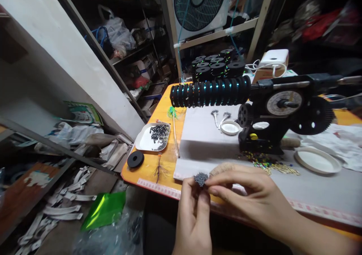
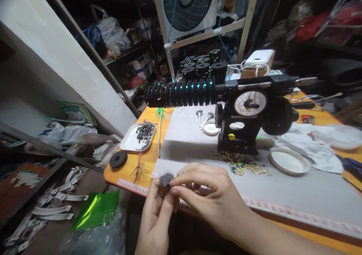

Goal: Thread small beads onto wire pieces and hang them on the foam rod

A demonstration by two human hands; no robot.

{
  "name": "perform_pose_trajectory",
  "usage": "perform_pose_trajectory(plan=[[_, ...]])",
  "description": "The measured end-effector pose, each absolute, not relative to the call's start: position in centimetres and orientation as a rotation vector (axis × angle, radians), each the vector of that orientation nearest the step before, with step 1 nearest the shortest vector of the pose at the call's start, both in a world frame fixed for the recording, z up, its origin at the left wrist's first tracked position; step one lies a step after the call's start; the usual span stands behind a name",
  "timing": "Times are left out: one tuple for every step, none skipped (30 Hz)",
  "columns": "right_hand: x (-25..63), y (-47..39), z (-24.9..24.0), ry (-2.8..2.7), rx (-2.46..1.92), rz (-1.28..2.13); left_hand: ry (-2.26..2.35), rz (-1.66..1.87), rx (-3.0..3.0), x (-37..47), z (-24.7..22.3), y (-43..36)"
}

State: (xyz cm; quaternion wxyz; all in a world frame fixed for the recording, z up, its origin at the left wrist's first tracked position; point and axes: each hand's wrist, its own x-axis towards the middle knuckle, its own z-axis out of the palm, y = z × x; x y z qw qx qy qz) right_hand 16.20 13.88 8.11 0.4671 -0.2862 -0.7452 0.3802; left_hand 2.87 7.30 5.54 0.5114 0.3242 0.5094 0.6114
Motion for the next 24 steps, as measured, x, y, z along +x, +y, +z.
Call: perform_pose_trajectory(plan=[[16.2, 13.9, 8.1, -1.834, -0.703, 0.933, 1.234, 1.488, 0.77, 2.9, 5.5, 7.3], [16.2, 14.0, 8.0, -1.839, -0.703, 0.933, 1.231, 1.505, 0.763, 2.9, 5.4, 7.4], [16.2, 14.0, 8.0, -1.84, -0.702, 0.931, 1.219, 1.517, 0.757, 3.0, 5.3, 7.5], [16.2, 13.9, 8.0, -1.841, -0.701, 0.928, 1.204, 1.523, 0.751, 3.0, 5.2, 7.6], [16.3, 13.9, 8.0, -1.845, -0.699, 0.926, 1.194, 1.525, 0.754, 3.0, 5.2, 7.8], [16.3, 13.9, 8.0, -1.846, -0.696, 0.924, 1.197, 1.528, 0.768, 3.0, 5.1, 7.8], [16.3, 13.8, 8.1, -1.845, -0.695, 0.924, 1.211, 1.529, 0.793, 3.0, 5.1, 7.9], [16.3, 13.8, 8.1, -1.844, -0.695, 0.923, 1.232, 1.529, 0.828, 3.0, 5.0, 7.9], [16.2, 13.7, 8.1, -1.846, -0.697, 0.919, 1.254, 1.529, 0.868, 3.0, 4.9, 7.9], [16.2, 13.6, 8.1, -1.855, -0.701, 0.914, 1.28, 1.532, 0.906, 2.9, 4.7, 7.8], [16.2, 13.6, 8.2, -1.87, -0.705, 0.906, 1.312, 1.539, 0.938, 2.9, 4.5, 7.7], [16.2, 13.5, 8.1, -1.891, -0.707, 0.894, 1.347, 1.549, 0.96, 2.9, 4.3, 7.5], [16.2, 13.5, 8.1, -1.916, -0.705, 0.879, 1.382, 1.558, 0.97, 2.9, 4.1, 7.3], [16.2, 13.4, 8.1, -1.939, -0.701, 0.864, 1.412, 1.568, 0.968, 2.9, 3.9, 7.1], [16.2, 13.4, 8.0, -1.957, -0.691, 0.851, 1.432, 1.575, 0.955, 3.0, 3.7, 7.0], [16.2, 13.3, 7.9, -1.967, -0.681, 0.844, 1.434, 1.579, 0.931, 3.1, 3.6, 6.9], [16.2, 13.3, 7.8, -1.971, -0.67, 0.845, 1.412, 1.576, 0.894, 3.1, 3.6, 6.8], [16.2, 13.3, 7.7, -1.973, -0.66, 0.858, 1.363, 1.567, 0.842, 3.2, 3.7, 6.8], [16.2, 13.3, 7.6, -1.972, -0.653, 0.878, 1.287, 1.549, 0.776, 3.2, 3.9, 6.8], [16.2, 13.3, 7.6, -1.971, -0.648, 0.901, 1.191, 1.528, 0.698, 3.2, 4.1, 6.9], [16.2, 13.3, 7.5, -1.972, -0.643, 0.922, 1.086, 1.507, 0.616, 3.2, 4.4, 7.0], [16.2, 13.4, 7.5, -1.976, -0.639, 0.936, 0.981, 1.492, 0.541, 3.1, 4.7, 7.1], [16.2, 13.4, 7.5, -1.982, -0.634, 0.941, 0.89, 1.484, 0.481, 2.9, 4.9, 7.2], [16.3, 13.4, 7.6, -1.991, -0.63, 0.939, 0.822, 1.488, 0.438, 2.7, 5.1, 7.2]])
